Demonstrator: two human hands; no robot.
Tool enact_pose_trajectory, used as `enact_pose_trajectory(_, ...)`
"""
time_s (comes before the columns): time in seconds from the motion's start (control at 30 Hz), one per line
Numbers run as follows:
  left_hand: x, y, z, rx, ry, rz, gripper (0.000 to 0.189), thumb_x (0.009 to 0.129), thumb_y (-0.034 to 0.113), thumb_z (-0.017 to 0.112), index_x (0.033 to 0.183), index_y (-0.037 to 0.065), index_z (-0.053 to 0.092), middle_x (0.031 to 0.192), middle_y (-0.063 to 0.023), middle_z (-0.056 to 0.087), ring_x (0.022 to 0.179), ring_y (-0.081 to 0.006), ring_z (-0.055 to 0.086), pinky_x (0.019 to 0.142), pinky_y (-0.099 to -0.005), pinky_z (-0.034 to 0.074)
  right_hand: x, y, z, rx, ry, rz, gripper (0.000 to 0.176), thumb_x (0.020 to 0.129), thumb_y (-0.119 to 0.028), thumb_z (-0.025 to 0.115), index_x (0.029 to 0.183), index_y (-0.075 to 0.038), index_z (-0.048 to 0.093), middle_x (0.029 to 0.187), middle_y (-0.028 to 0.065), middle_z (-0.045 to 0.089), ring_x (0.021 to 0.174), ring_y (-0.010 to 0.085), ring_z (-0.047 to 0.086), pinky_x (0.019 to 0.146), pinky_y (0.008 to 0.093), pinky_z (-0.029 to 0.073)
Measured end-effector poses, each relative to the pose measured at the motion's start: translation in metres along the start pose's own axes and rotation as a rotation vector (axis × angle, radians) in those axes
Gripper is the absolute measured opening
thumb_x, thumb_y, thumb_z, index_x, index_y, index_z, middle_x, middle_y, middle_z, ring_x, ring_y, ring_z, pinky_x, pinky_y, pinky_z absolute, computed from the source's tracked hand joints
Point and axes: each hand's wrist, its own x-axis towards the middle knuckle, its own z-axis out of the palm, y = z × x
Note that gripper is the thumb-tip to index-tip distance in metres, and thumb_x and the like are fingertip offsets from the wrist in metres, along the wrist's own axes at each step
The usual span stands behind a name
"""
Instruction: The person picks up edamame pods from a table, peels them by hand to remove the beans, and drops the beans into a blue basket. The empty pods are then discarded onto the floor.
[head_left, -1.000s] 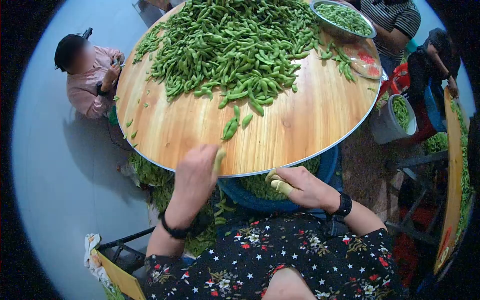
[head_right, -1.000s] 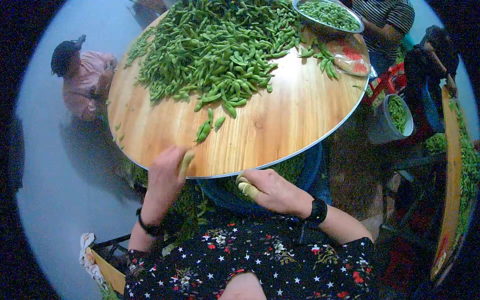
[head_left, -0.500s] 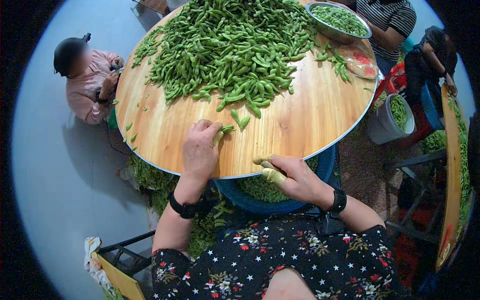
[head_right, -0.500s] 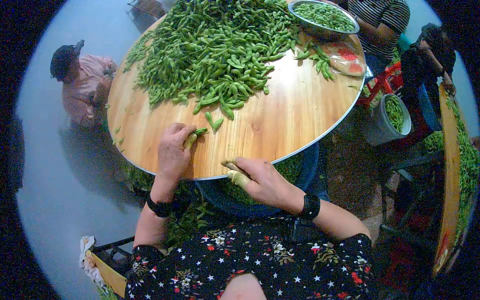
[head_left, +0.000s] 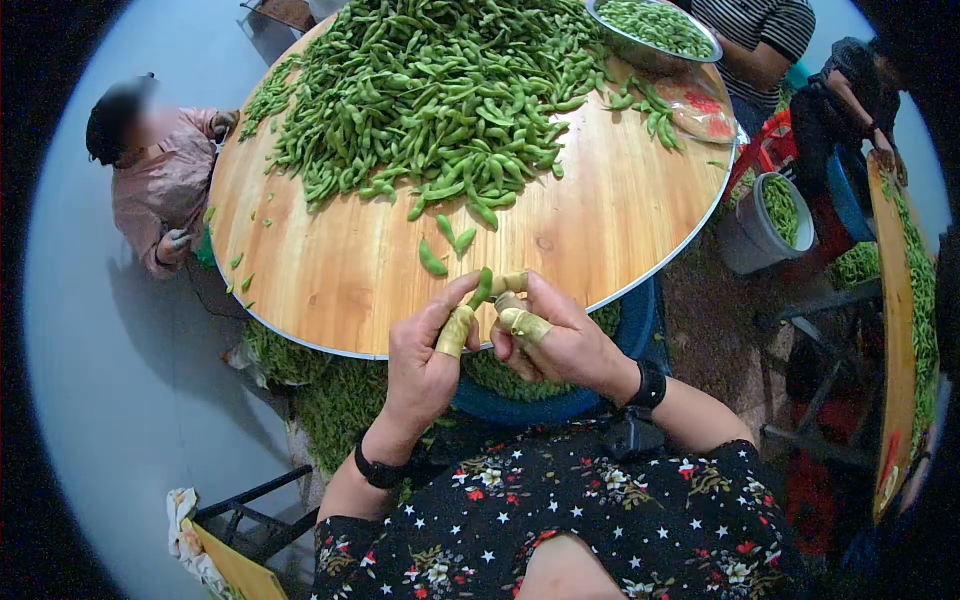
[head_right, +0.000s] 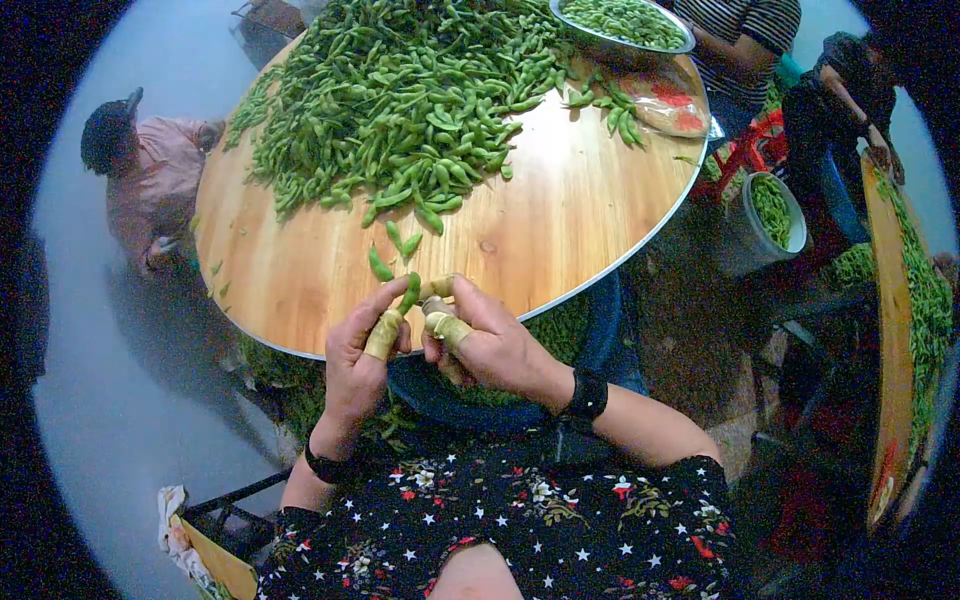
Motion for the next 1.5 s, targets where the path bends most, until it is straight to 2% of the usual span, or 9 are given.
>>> enact_pose_trajectory(0.53, -0.031, 0.013, -0.004, 0.169, -0.168, 0.256, 0.039, 0.093, 0.005, 0.046, 0.131, 0.006, 0.054, 0.073, 0.0012, 0.057, 0.061, -0.0074, 0.050, 0.056, -0.0197, 0.038, -0.030, -0.004, 0.003, 0.306, -0.179, 0.090, 0.015, 0.099, -0.021, 0.045, 0.108, -0.010, 0.047, 0.070, -0.0006, 0.054, 0.044, 0.0054, 0.044, 0.038, 0.0188, 0.034)
enact_pose_trajectory(0.6, -0.028, -0.002, -0.003, -0.798, -0.291, -0.419, 0.038, 0.095, 0.007, 0.045, 0.132, 0.006, 0.053, 0.075, 0.0014, 0.057, 0.061, -0.0066, 0.049, 0.054, -0.0195, 0.038, -0.031, -0.001, 0.000, 0.516, -0.216, 0.262, 0.015, 0.099, -0.021, 0.045, 0.110, -0.011, 0.047, 0.070, 0.0009, 0.056, 0.043, 0.0066, 0.045, 0.037, 0.0196, 0.036)
enact_pose_trajectory(0.67, -0.030, -0.017, -0.002, -1.022, -0.367, -0.428, 0.036, 0.097, 0.011, 0.048, 0.132, 0.007, 0.053, 0.076, 0.0020, 0.057, 0.061, -0.0064, 0.048, 0.053, -0.0193, 0.037, -0.028, 0.008, -0.001, 0.562, -0.212, 0.279, 0.016, 0.099, -0.021, 0.044, 0.111, -0.011, 0.047, 0.071, 0.0027, 0.057, 0.042, 0.0079, 0.047, 0.036, 0.0204, 0.037)
enact_pose_trajectory(0.8, -0.027, -0.006, 0.005, -0.011, -0.105, -0.119, 0.035, 0.089, 0.011, 0.063, 0.123, 0.004, 0.058, 0.077, -0.0032, 0.061, 0.064, -0.0117, 0.057, 0.054, -0.0246, 0.046, -0.027, 0.007, -0.006, 0.470, -0.128, 0.279, 0.020, 0.100, -0.023, 0.042, 0.111, -0.007, 0.046, 0.072, 0.0045, 0.058, 0.045, 0.0128, 0.053, 0.038, 0.0232, 0.042)
enact_pose_trajectory(0.87, -0.022, -0.013, 0.005, 0.601, 0.026, 0.583, 0.030, 0.080, 0.003, 0.067, 0.110, 0.003, 0.063, 0.081, -0.0099, 0.065, 0.065, -0.0215, 0.062, 0.057, -0.0303, 0.050, -0.026, 0.006, -0.004, 0.240, -0.105, 0.240, 0.021, 0.100, -0.024, 0.041, 0.110, -0.006, 0.044, 0.073, 0.0059, 0.058, 0.047, 0.0157, 0.056, 0.039, 0.0252, 0.044)
enact_pose_trajectory(1.13, -0.029, -0.010, 0.019, 0.549, 0.077, 0.458, 0.019, 0.076, 0.000, 0.063, 0.096, -0.001, 0.064, 0.074, -0.0133, 0.062, 0.064, -0.0259, 0.062, 0.056, -0.0324, 0.049, -0.035, 0.009, 0.008, 0.152, -0.016, 0.222, 0.015, 0.099, -0.018, 0.040, 0.103, -0.005, 0.044, 0.073, 0.0061, 0.057, 0.048, 0.0156, 0.057, 0.040, 0.0258, 0.044)
enact_pose_trajectory(1.23, -0.031, -0.012, 0.021, 0.032, 0.060, -0.109, 0.012, 0.090, 0.007, 0.055, 0.091, -0.002, 0.063, 0.062, -0.0129, 0.058, 0.056, -0.0155, 0.057, 0.056, -0.0280, 0.045, -0.034, 0.017, 0.004, 0.070, -0.007, 0.165, 0.015, 0.098, -0.018, 0.042, 0.101, -0.004, 0.046, 0.072, 0.0052, 0.057, 0.047, 0.0134, 0.056, 0.040, 0.0254, 0.043)
enact_pose_trajectory(1.4, -0.030, -0.014, 0.019, 0.222, 0.018, -0.004, 0.010, 0.088, 0.005, 0.056, 0.093, -0.002, 0.062, 0.070, -0.0165, 0.061, 0.062, -0.0256, 0.061, 0.060, -0.0316, 0.048, -0.036, 0.001, -0.006, -0.274, -0.003, 0.206, 0.020, 0.093, -0.022, 0.054, 0.097, -0.002, 0.050, 0.069, 0.0069, 0.057, 0.048, 0.0166, 0.055, 0.045, 0.0300, 0.044)
enact_pose_trajectory(1.5, -0.031, -0.012, 0.020, 0.377, -0.041, 0.200, 0.016, 0.084, 0.000, 0.056, 0.099, -0.002, 0.060, 0.080, -0.0195, 0.061, 0.072, -0.0334, 0.062, 0.065, -0.0353, 0.050, -0.035, 0.001, -0.008, -0.695, 0.163, -0.309, 0.031, 0.082, -0.019, 0.068, 0.097, 0.002, 0.050, 0.076, 0.0182, 0.054, 0.070, 0.0333, 0.058, 0.061, 0.0389, 0.046)
